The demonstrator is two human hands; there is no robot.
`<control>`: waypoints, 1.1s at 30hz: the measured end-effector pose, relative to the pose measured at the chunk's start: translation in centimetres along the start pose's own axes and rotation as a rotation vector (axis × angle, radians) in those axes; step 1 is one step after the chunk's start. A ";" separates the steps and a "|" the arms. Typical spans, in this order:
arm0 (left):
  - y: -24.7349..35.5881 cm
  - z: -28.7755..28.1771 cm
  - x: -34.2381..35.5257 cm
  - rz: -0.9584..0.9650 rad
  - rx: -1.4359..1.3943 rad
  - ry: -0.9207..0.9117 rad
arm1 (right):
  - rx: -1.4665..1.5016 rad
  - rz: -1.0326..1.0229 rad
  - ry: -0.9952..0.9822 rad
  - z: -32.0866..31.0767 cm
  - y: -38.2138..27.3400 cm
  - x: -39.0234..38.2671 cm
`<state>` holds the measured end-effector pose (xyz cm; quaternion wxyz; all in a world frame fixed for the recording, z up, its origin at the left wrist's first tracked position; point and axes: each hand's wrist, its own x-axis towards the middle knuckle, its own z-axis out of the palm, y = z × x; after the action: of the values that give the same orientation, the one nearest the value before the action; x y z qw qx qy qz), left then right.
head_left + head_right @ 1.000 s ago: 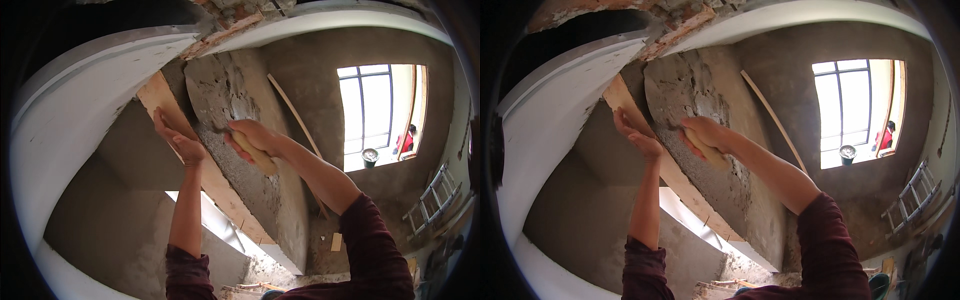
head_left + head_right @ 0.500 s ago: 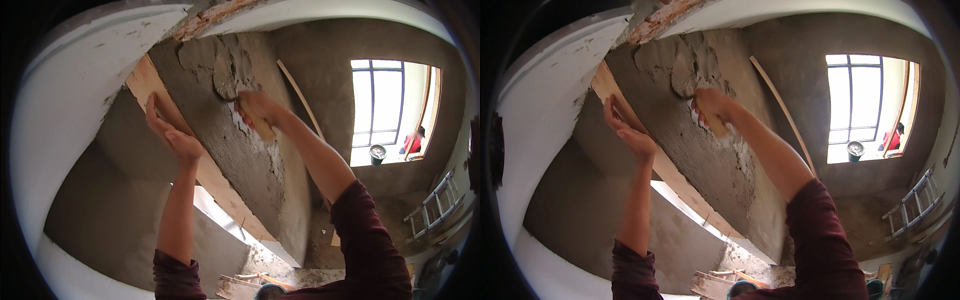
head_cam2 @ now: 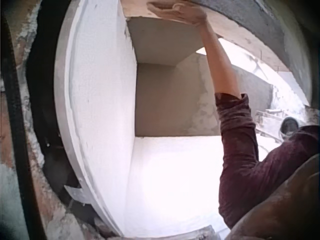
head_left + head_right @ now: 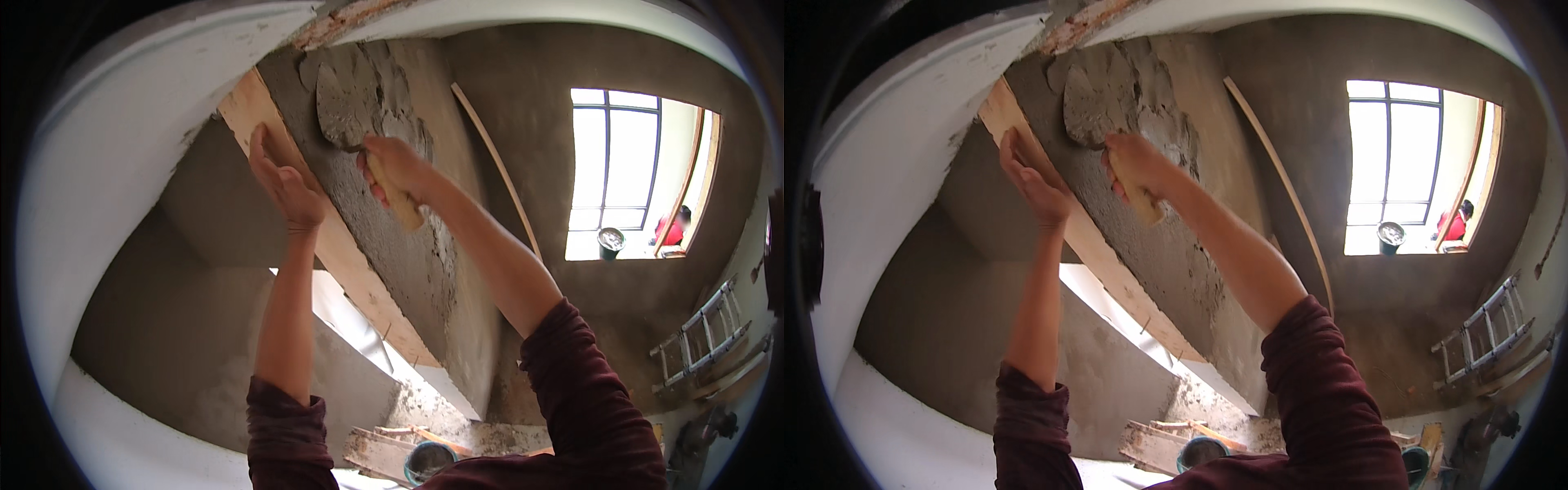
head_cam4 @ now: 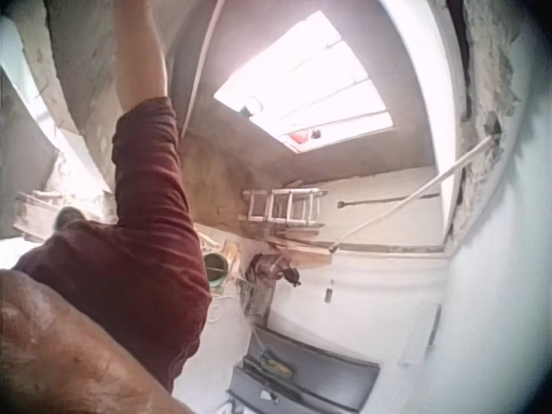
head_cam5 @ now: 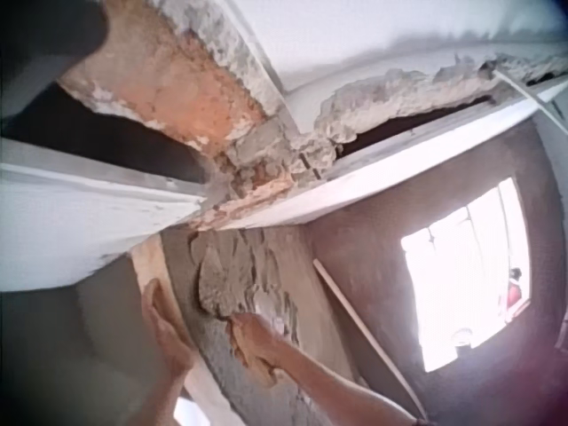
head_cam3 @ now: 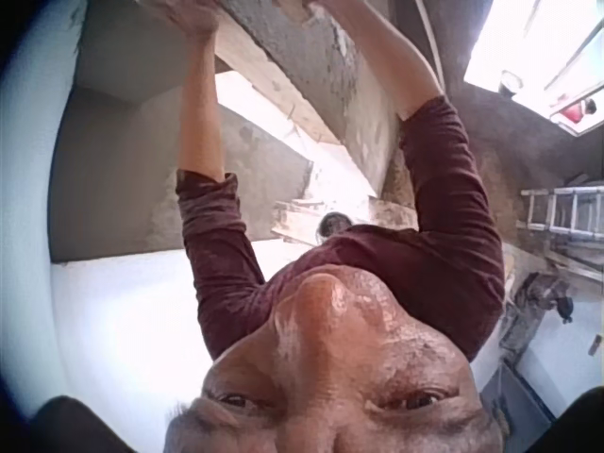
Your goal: The person applies mortar to an interior wall corner using a trowel, while standing on a wooden scaffold and dipping the tool into a bucket of mixture.
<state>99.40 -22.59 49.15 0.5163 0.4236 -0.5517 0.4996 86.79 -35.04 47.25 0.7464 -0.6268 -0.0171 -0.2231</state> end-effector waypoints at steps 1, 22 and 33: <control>0.1 -0.6 0.0 -0.020 -0.042 -0.028 | -0.127 -0.039 0.030 0.2 1.7 -0.9; 48.9 -30.8 -65.0 -2.496 0.003 -1.591 | -1.290 0.837 -1.243 3.8 71.9 -35.3; 54.7 -30.9 -72.0 -2.416 0.371 -1.053 | -1.356 0.959 -1.017 10.7 93.9 -40.7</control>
<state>57.92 12.18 -29.61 0.2938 0.8490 0.1115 -0.4247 86.16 -1.47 -50.04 0.1421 -0.8856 0.0518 0.4391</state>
